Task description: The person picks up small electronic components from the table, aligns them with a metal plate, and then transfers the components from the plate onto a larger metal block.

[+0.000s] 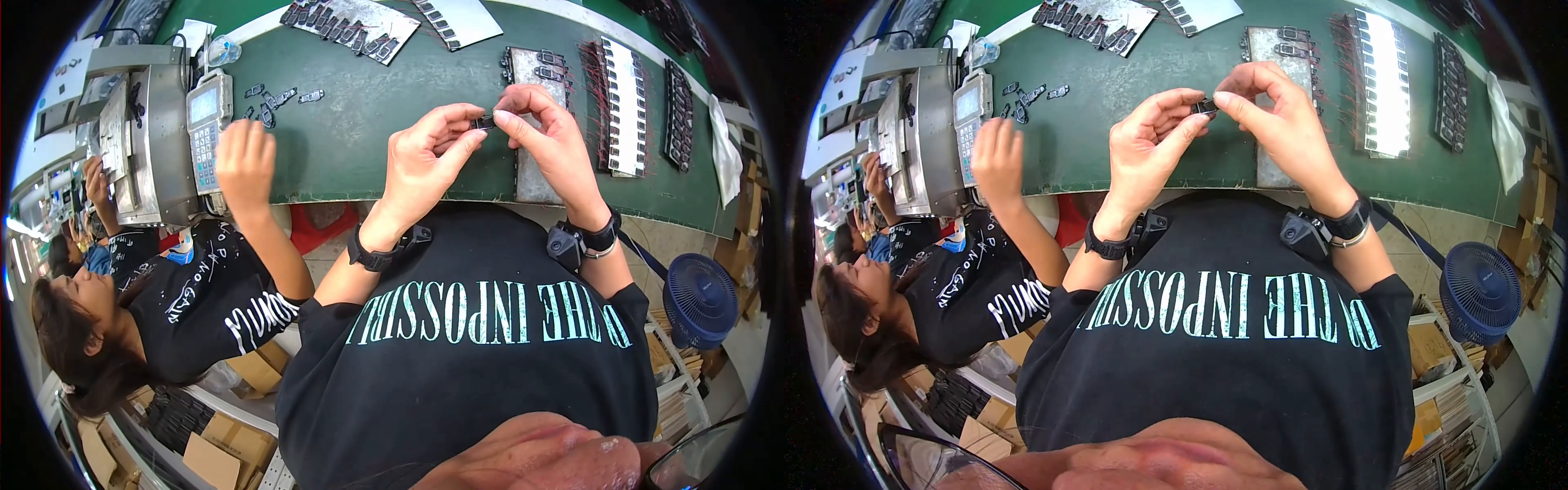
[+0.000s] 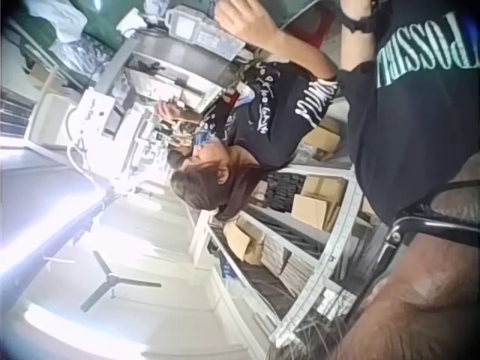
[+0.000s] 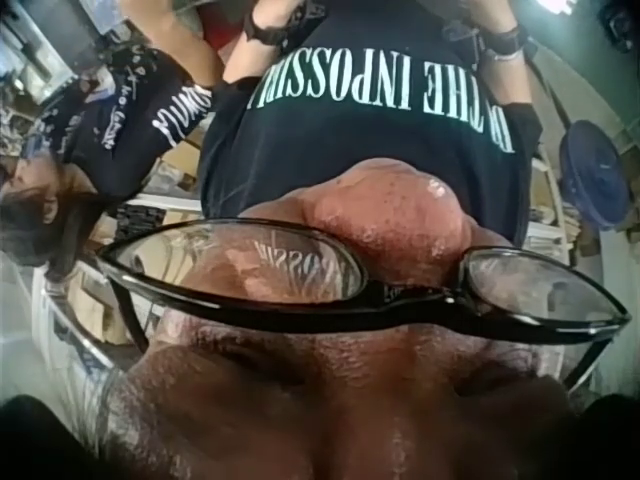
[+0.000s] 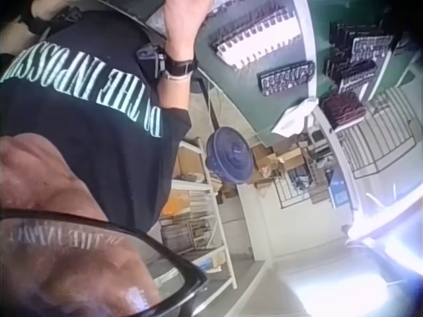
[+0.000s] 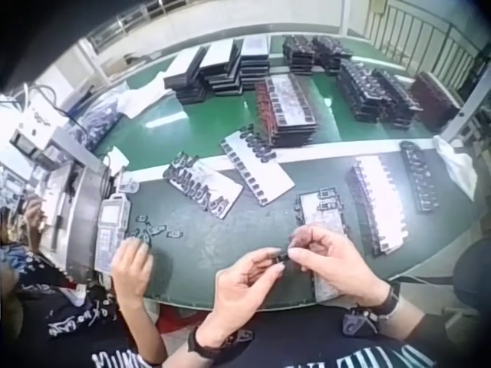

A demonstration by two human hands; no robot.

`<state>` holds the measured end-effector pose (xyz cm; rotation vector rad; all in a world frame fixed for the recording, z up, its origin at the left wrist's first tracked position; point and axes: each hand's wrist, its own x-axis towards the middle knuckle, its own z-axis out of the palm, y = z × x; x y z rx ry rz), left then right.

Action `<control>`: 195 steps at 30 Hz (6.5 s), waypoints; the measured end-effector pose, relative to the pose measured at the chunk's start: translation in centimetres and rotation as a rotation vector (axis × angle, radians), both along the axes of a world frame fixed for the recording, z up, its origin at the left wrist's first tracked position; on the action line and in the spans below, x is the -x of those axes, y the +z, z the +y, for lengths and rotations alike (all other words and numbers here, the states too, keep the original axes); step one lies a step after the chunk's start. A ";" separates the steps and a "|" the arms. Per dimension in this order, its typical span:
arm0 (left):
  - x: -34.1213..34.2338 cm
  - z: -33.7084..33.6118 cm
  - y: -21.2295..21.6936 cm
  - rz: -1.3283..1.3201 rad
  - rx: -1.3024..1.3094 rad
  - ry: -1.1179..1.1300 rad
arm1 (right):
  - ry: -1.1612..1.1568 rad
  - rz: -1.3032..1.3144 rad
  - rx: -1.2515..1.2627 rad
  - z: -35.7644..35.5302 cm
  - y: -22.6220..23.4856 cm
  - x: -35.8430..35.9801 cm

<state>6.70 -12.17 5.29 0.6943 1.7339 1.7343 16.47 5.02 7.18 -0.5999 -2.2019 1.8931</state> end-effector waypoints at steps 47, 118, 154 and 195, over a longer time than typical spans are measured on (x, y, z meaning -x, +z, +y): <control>-0.1 0.4 0.2 -0.099 -0.112 0.059 | 0.092 0.134 0.003 -1.9 -1.0 0.4; 10.4 2.9 4.1 0.534 0.305 0.282 | -0.139 0.240 0.009 0.5 2.8 -5.7; 8.9 11.8 -1.7 1.682 0.545 -0.241 | -0.320 0.176 0.048 2.9 -0.3 -11.1; 6.6 6.8 0.0 1.778 0.095 0.179 | -0.107 0.042 0.075 4.6 0.4 -4.0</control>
